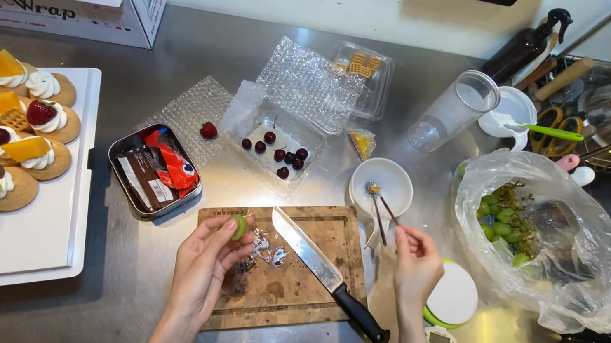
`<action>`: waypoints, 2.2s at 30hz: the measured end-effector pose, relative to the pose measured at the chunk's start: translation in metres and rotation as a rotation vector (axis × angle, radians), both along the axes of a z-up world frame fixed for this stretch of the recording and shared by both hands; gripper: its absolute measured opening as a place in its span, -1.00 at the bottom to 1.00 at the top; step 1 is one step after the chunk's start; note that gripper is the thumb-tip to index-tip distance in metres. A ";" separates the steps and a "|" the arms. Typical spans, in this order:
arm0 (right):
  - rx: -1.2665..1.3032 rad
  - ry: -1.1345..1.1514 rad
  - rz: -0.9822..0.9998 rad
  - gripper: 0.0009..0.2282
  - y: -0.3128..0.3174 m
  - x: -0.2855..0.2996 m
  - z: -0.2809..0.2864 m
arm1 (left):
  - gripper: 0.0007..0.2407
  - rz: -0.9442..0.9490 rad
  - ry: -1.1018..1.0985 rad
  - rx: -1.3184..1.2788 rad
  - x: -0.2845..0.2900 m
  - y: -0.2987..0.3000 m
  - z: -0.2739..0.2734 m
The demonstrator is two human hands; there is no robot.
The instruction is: Decorating small cream-topped pastries with cut fruit like strawberries and grapes
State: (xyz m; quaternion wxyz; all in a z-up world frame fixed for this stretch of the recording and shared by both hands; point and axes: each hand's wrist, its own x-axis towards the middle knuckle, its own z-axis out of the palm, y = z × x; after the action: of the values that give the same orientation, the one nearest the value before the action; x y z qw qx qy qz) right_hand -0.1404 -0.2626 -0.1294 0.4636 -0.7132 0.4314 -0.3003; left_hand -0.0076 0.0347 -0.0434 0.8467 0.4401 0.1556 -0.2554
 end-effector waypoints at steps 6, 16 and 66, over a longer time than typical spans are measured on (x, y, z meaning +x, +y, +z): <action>-0.292 -0.033 0.092 -0.87 -0.044 0.049 0.015 | -0.74 0.004 -0.078 0.026 -0.017 0.006 -0.005; -0.595 0.220 0.220 -0.75 -0.068 0.049 -0.001 | -0.65 0.049 0.007 0.047 -0.021 0.020 0.019; -0.381 -0.571 0.304 -0.68 0.426 0.171 0.202 | -0.75 -0.010 -0.503 0.098 0.170 0.340 0.080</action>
State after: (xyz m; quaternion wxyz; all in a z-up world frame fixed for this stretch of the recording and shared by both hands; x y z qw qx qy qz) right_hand 0.0310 0.1633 0.0729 0.4636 -0.7302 0.1106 -0.4896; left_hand 0.1625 0.3751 0.0367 0.8352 0.5311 -0.0496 -0.1342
